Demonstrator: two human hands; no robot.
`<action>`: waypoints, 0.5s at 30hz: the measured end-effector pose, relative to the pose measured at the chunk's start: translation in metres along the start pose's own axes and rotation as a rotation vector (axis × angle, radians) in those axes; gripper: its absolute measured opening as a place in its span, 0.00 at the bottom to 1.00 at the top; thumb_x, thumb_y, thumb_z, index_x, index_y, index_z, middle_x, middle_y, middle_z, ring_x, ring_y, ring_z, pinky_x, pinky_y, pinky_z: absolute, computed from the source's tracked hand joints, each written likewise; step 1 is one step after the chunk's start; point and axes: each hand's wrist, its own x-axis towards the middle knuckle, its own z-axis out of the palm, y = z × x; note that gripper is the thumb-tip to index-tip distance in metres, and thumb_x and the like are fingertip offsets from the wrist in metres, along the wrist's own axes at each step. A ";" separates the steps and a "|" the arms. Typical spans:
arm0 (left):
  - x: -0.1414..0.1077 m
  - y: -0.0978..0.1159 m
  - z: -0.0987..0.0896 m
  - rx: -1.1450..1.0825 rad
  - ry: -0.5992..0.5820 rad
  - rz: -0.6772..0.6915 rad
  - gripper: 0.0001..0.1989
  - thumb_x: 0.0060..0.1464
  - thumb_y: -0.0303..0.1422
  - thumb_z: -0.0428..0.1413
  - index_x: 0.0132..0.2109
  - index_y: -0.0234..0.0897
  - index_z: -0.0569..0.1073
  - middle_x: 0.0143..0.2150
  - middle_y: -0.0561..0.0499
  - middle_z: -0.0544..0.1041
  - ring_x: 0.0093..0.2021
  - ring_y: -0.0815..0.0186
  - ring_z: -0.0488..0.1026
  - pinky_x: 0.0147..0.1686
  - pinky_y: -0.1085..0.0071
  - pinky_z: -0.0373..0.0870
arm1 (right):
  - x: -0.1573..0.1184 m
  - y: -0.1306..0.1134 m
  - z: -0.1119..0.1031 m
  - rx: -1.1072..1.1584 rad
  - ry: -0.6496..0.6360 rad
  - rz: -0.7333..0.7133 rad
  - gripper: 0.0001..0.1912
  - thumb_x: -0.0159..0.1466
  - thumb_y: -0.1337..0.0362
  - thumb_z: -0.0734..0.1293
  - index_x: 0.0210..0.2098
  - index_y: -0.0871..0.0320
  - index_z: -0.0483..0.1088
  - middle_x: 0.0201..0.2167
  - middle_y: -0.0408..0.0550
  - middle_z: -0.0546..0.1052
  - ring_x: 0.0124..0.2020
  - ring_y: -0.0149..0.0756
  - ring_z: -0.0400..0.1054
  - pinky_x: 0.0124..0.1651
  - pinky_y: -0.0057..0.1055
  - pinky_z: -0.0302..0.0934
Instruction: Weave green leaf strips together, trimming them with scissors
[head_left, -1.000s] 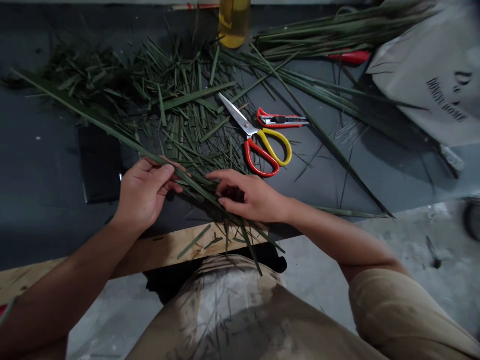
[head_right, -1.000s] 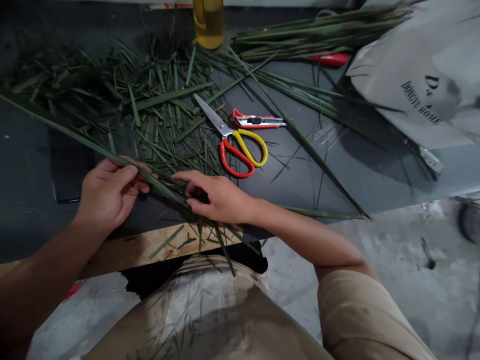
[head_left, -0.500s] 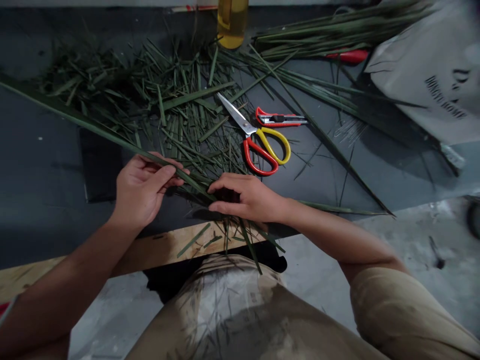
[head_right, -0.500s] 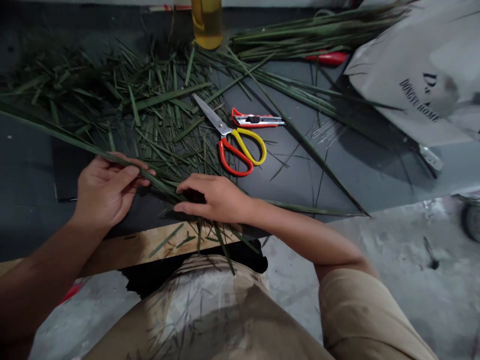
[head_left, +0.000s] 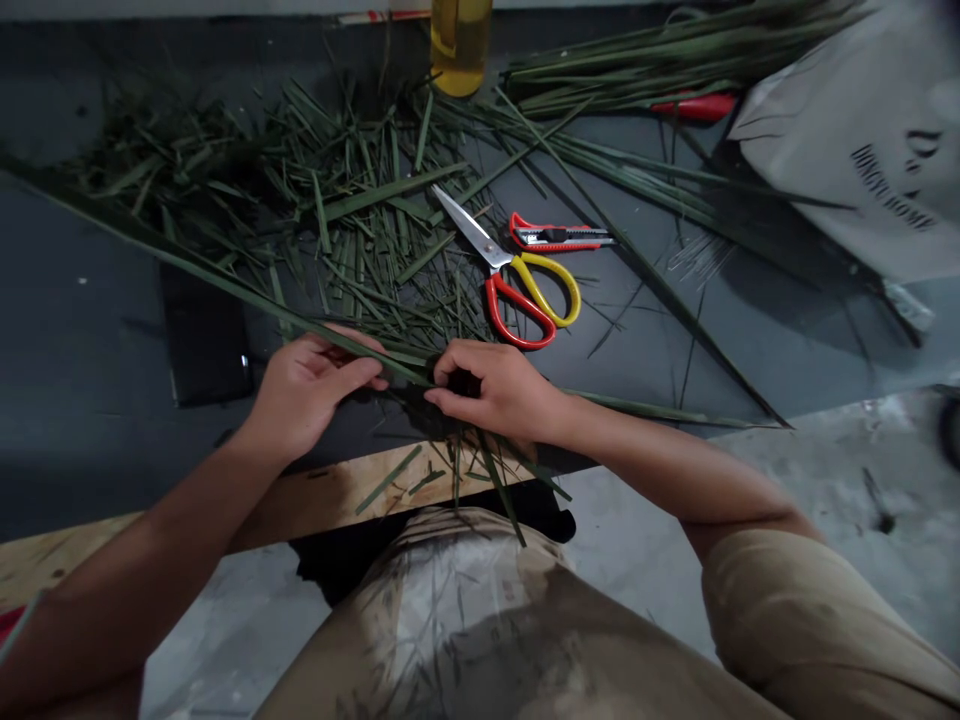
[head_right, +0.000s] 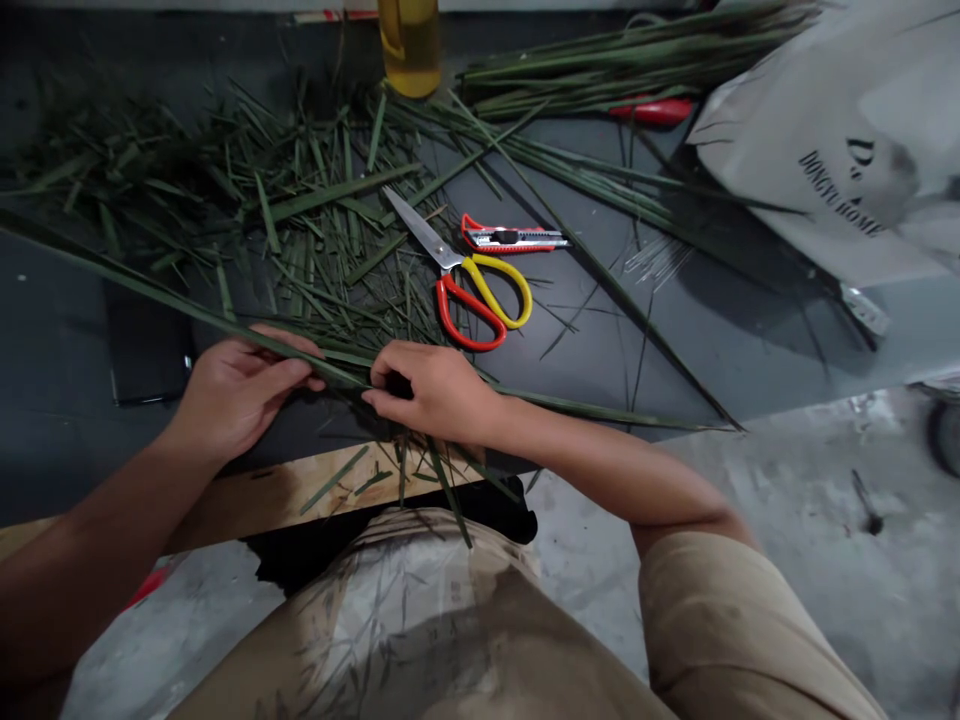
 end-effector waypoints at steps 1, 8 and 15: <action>-0.001 -0.001 -0.002 0.046 -0.021 -0.007 0.08 0.47 0.30 0.73 0.35 0.38 0.83 0.34 0.48 0.83 0.28 0.66 0.79 0.31 0.70 0.82 | 0.000 0.000 0.000 0.002 0.006 0.009 0.09 0.67 0.60 0.70 0.34 0.57 0.70 0.33 0.44 0.74 0.33 0.31 0.65 0.38 0.29 0.58; -0.004 0.002 0.004 -0.034 0.039 0.000 0.08 0.46 0.30 0.73 0.32 0.38 0.81 0.33 0.49 0.82 0.25 0.67 0.77 0.26 0.71 0.81 | 0.002 -0.001 -0.002 0.002 0.034 -0.031 0.10 0.68 0.59 0.72 0.35 0.58 0.72 0.33 0.44 0.76 0.33 0.30 0.66 0.40 0.29 0.59; 0.001 0.008 0.010 -0.216 0.117 0.062 0.15 0.39 0.35 0.78 0.32 0.42 0.80 0.34 0.55 0.82 0.27 0.70 0.77 0.24 0.76 0.79 | 0.001 0.002 -0.005 -0.077 0.151 -0.074 0.10 0.70 0.59 0.71 0.36 0.59 0.77 0.34 0.48 0.80 0.35 0.32 0.72 0.42 0.30 0.64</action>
